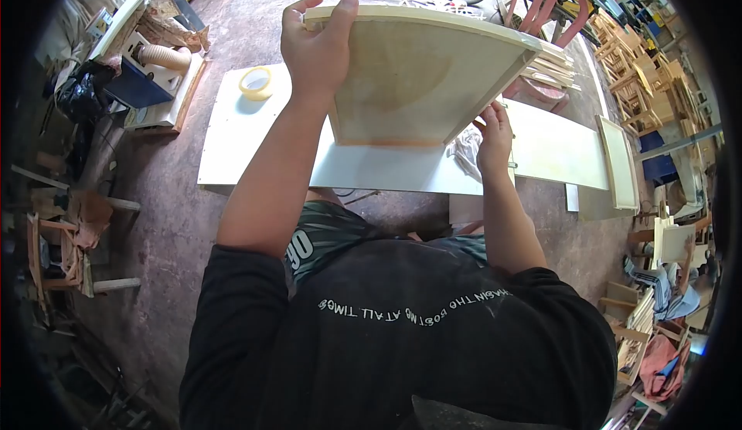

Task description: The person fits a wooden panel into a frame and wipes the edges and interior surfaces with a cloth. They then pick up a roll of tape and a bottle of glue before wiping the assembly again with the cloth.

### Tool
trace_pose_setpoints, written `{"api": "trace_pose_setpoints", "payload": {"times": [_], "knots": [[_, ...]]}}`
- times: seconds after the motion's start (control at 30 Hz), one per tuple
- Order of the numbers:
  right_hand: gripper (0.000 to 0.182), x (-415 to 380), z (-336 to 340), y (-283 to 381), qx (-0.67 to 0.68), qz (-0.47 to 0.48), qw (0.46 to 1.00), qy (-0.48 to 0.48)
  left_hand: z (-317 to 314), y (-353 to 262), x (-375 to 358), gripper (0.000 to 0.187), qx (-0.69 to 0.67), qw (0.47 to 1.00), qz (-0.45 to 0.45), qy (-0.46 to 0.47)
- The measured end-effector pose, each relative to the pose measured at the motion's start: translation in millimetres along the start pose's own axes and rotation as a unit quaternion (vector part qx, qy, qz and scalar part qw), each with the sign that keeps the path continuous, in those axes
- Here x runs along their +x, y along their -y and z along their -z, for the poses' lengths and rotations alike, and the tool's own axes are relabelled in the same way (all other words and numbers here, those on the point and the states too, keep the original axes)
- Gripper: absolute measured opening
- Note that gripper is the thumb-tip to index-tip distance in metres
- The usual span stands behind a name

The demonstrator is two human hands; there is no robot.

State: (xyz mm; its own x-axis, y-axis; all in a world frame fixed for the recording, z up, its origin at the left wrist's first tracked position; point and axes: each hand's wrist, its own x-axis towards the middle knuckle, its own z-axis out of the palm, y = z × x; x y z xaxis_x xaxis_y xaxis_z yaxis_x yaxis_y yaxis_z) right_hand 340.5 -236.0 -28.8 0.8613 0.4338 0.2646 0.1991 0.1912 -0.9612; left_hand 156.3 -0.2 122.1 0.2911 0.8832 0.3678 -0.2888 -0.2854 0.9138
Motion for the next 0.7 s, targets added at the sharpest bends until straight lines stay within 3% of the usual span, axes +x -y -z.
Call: {"api": "trace_pose_setpoints", "payload": {"times": [0.07, 0.1, 0.13, 0.17, 0.27, 0.33, 0.4, 0.47, 0.5, 0.53, 0.57, 0.6, 0.67, 0.7], "knots": [[0.043, 8, 0, 12, -0.053, 0.069, 0.996, -0.01, -1, 0, -5, 0.06, -0.019, 1.0, -0.013, -0.014], [0.047, 17, -4, 28, -0.014, 0.121, 0.992, -0.021, -1, 3, -6, 0.061, -0.017, 0.999, -0.026, -0.019], [0.051, 37, 9, 30, -0.102, 0.187, 0.977, -0.021, -1, 9, -5, 0.063, -0.014, 0.999, -0.042, -0.027], [0.052, 46, 4, 48, -0.107, 0.197, 0.971, -0.083, 0, 15, -5, 0.064, -0.008, 0.998, -0.056, -0.037], [0.041, 62, -22, 136, -0.083, 0.199, 0.974, -0.068, 5, 25, -6, 0.061, -0.045, 0.998, -0.046, -0.02], [0.039, 79, -21, 151, -0.053, 0.136, 0.989, 0.005, 10, 26, -9, 0.063, -0.05, 0.997, -0.056, -0.021], [0.04, 85, -27, 146, -0.079, 0.132, 0.987, 0.044, 13, 34, -11, 0.068, -0.083, 0.993, -0.076, -0.031], [0.039, 91, -23, 134, -0.054, 0.111, 0.991, 0.056, 25, 63, -25, 0.064, 0.01, 0.96, -0.252, -0.122], [0.037, 91, -22, 136, -0.083, 0.106, 0.989, 0.068, 16, 64, -57, 0.058, -0.044, 0.962, -0.263, -0.054], [0.035, 99, -11, 136, -0.292, 0.314, 0.901, 0.069, 11, 62, -95, 0.052, -0.103, 0.958, -0.267, 0.016], [0.033, 104, -3, 142, -0.483, 0.484, 0.726, 0.08, 4, 69, -123, 0.046, -0.032, 0.946, -0.282, 0.158], [0.035, 83, -27, 165, -0.299, 0.17, 0.939, 0.019, -5, 80, -144, 0.041, 0.038, 0.908, -0.299, 0.291], [0.04, 84, -17, 175, -0.304, 0.154, 0.938, 0.07, -58, 101, -176, 0.036, 0.127, 0.849, -0.227, 0.459], [0.04, 84, -14, 177, -0.319, 0.148, 0.933, 0.078, -90, 133, -187, 0.047, 0.12, 0.805, -0.261, 0.518]]}}
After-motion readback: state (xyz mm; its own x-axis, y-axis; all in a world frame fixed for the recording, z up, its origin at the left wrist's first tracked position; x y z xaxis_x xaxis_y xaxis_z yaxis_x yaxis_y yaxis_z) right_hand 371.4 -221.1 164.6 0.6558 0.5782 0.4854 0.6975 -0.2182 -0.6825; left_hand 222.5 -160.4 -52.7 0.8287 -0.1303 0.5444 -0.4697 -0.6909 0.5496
